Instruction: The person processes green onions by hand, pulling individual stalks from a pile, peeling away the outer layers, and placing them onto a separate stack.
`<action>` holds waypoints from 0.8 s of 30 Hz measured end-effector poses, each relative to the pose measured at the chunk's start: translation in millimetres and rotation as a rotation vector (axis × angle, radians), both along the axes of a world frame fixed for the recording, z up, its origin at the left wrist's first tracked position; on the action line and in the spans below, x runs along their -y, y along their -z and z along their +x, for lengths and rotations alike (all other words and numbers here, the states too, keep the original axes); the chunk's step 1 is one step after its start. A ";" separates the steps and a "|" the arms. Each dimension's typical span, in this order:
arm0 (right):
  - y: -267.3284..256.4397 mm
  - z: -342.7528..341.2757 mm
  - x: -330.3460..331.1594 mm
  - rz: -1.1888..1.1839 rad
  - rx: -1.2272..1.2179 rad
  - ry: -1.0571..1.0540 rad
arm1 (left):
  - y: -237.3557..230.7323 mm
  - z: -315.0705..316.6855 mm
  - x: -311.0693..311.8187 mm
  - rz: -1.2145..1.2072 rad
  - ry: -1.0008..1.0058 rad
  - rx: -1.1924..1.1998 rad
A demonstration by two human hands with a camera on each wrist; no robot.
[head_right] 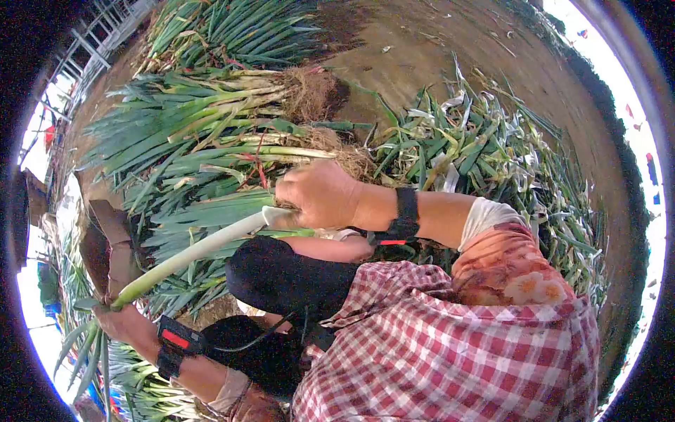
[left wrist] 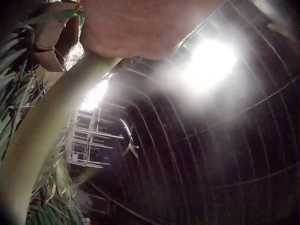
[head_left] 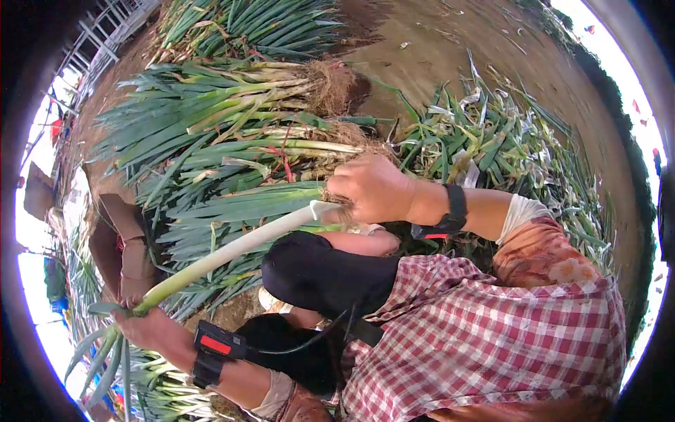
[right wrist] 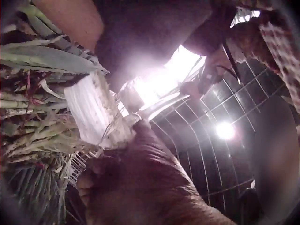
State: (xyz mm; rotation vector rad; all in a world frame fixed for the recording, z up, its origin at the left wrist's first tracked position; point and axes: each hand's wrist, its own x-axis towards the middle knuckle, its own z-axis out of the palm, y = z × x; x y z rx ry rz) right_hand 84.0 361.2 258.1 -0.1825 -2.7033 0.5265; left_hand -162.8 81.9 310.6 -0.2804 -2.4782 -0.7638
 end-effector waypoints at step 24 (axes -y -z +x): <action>29.3 148.8 -81.7 -0.193 0.434 0.568 | 55.0 -47.8 6.1 -0.136 0.240 0.218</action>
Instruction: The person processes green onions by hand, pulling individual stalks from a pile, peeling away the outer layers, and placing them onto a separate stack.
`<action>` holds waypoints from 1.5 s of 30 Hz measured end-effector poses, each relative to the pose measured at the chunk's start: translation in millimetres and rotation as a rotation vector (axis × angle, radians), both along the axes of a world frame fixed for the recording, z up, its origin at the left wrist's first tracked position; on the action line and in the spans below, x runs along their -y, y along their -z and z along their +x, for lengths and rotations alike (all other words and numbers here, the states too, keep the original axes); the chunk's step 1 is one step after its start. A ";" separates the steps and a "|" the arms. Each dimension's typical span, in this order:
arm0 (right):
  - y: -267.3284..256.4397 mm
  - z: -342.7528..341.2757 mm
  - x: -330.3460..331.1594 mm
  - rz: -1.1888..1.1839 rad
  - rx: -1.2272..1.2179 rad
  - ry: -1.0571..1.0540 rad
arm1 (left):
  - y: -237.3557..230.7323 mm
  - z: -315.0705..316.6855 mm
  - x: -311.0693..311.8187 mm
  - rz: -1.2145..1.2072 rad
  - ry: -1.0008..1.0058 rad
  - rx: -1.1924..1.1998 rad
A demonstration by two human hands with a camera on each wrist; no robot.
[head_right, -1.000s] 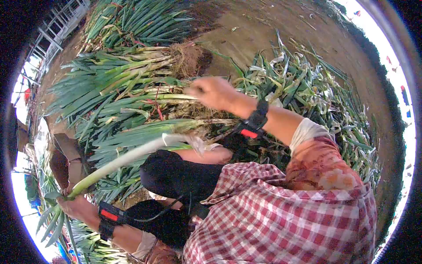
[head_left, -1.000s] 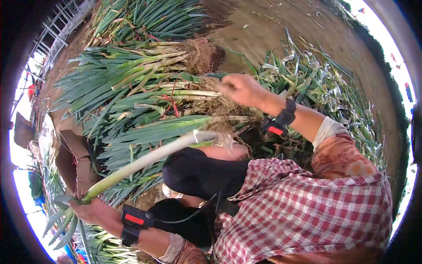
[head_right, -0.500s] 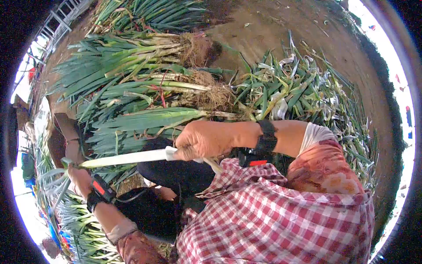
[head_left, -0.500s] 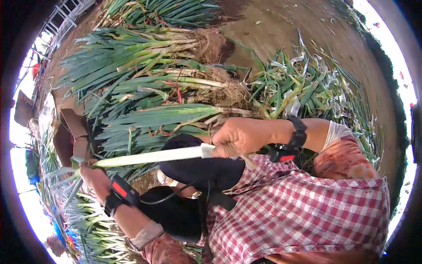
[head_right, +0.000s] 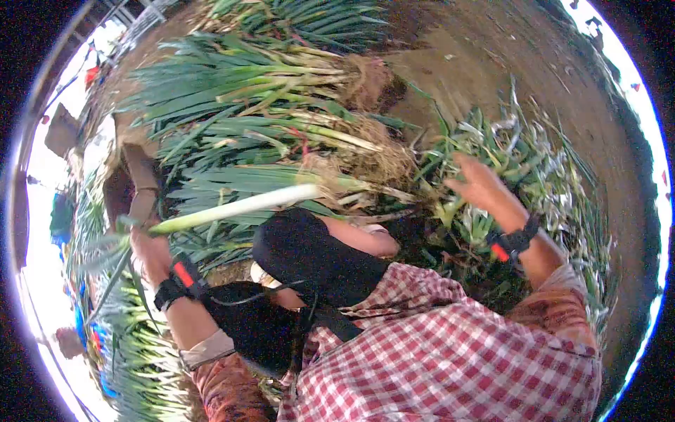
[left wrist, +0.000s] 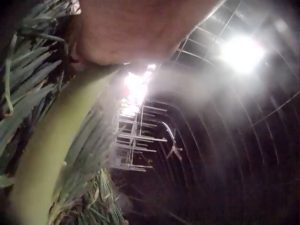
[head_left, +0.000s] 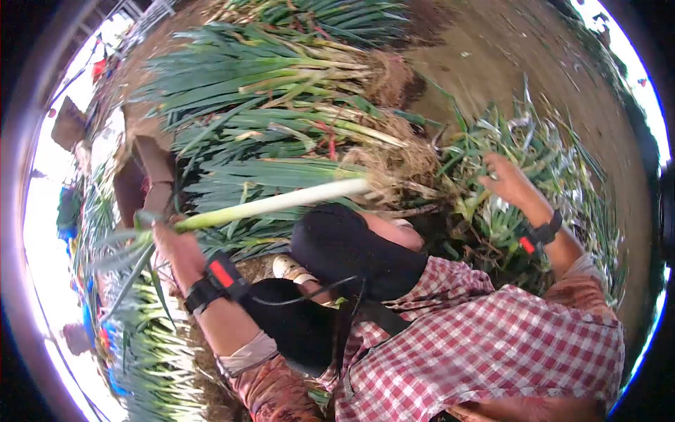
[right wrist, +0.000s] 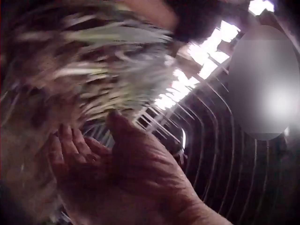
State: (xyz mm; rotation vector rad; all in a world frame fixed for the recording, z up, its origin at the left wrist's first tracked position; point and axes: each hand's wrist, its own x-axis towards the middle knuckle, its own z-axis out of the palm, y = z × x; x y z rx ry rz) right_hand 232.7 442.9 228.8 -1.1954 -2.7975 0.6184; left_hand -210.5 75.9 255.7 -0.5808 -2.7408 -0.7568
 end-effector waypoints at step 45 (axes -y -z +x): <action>18.1 -169.9 106.9 -0.339 -0.061 -0.539 | -63.4 81.5 182.1 0.899 -0.560 0.530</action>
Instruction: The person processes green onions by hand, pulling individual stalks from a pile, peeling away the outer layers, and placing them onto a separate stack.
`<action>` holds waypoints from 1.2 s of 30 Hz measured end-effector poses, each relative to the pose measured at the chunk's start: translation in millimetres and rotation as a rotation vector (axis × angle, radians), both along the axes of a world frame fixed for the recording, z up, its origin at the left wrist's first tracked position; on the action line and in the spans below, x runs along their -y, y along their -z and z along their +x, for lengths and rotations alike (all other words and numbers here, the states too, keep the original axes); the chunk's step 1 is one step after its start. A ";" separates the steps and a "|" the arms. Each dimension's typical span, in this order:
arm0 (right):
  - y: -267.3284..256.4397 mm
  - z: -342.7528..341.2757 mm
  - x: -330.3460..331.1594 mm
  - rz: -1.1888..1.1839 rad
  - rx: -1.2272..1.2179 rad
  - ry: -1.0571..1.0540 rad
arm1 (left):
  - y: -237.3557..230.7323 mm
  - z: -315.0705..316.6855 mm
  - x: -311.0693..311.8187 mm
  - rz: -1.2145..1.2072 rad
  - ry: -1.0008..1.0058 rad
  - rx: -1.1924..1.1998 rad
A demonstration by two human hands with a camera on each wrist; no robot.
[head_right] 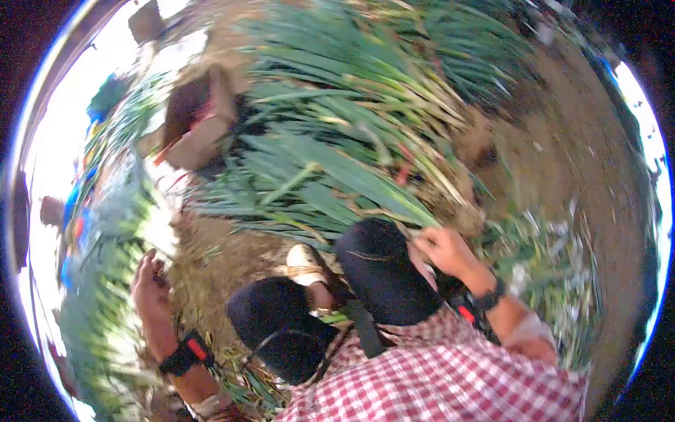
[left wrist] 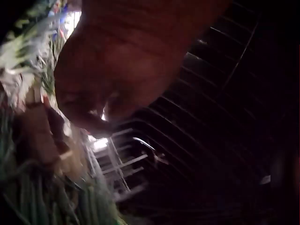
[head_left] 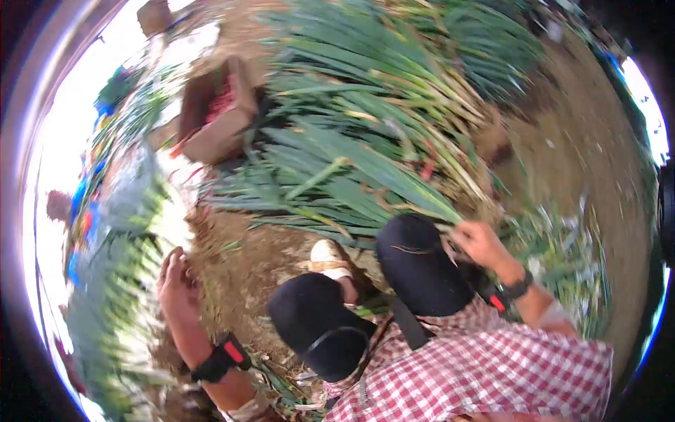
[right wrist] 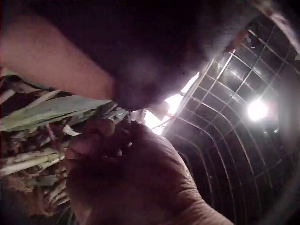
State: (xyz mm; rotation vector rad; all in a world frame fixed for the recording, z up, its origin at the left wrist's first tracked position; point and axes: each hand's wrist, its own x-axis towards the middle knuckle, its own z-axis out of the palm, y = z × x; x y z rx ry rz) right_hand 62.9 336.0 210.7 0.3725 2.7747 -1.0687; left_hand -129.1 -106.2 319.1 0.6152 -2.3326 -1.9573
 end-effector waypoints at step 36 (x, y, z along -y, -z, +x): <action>-41.3 2.3 -100.8 -0.579 -0.108 0.140 | 47.7 28.4 -351.8 0.277 1.034 0.381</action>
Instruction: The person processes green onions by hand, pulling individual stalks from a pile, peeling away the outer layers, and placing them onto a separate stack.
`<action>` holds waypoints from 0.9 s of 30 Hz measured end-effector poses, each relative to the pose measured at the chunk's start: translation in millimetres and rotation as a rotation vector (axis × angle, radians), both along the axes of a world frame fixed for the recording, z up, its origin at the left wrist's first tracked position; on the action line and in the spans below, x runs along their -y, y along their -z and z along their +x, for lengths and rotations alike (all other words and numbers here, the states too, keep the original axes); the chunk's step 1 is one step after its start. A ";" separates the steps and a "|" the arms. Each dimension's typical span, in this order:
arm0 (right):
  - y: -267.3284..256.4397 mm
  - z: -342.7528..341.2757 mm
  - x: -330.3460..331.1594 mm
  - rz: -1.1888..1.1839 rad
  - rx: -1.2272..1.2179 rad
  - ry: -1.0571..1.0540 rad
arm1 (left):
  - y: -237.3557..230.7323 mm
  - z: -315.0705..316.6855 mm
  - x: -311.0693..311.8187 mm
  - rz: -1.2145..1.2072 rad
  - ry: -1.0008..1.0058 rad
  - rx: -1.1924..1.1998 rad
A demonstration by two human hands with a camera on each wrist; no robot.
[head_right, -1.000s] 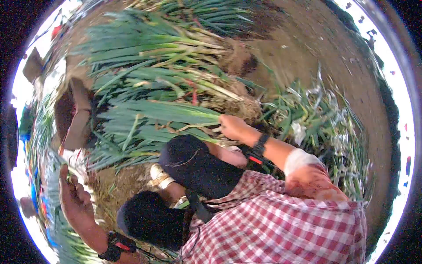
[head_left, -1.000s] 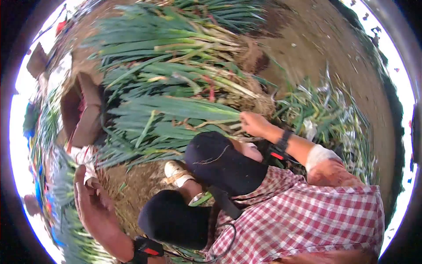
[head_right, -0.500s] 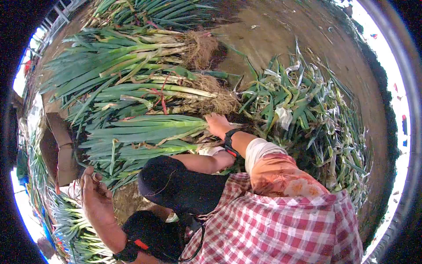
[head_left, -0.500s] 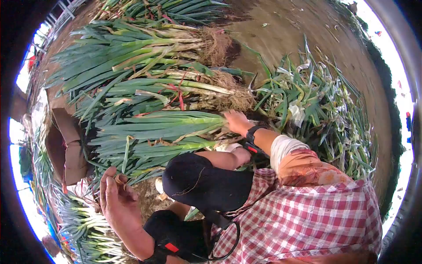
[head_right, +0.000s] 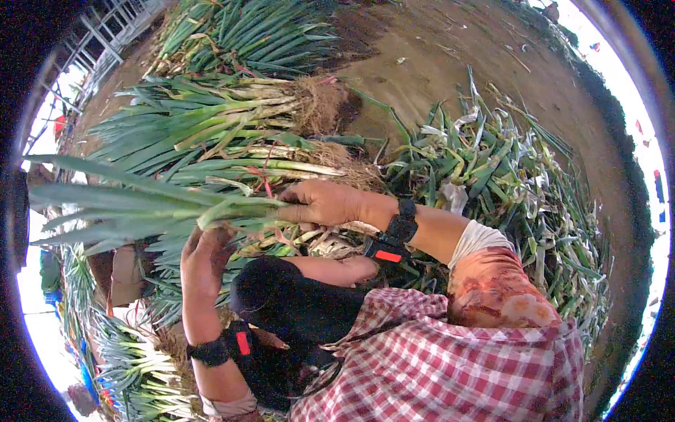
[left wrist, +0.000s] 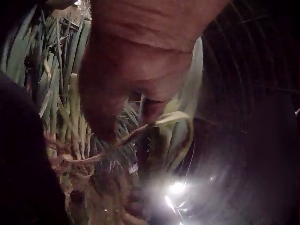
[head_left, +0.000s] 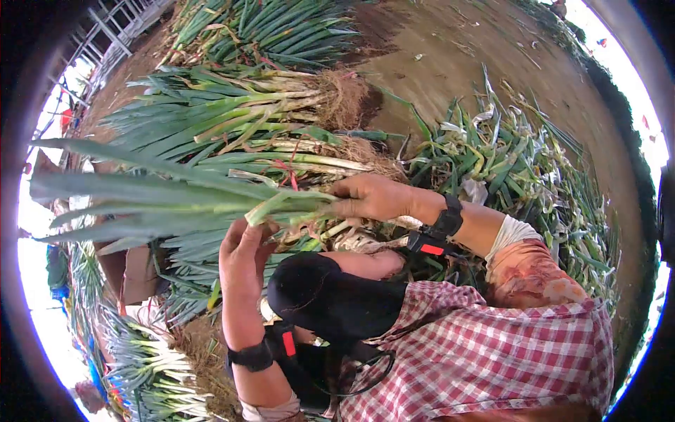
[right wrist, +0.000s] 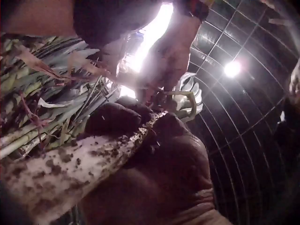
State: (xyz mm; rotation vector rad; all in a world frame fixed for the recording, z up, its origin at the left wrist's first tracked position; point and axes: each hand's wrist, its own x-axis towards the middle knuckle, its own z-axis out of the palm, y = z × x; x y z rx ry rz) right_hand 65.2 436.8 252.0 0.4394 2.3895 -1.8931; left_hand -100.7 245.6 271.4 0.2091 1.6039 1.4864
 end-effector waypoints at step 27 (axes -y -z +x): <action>186.0 196.0 -114.4 1.014 0.832 0.505 | -24.0 -88.1 97.3 0.456 -0.756 -0.386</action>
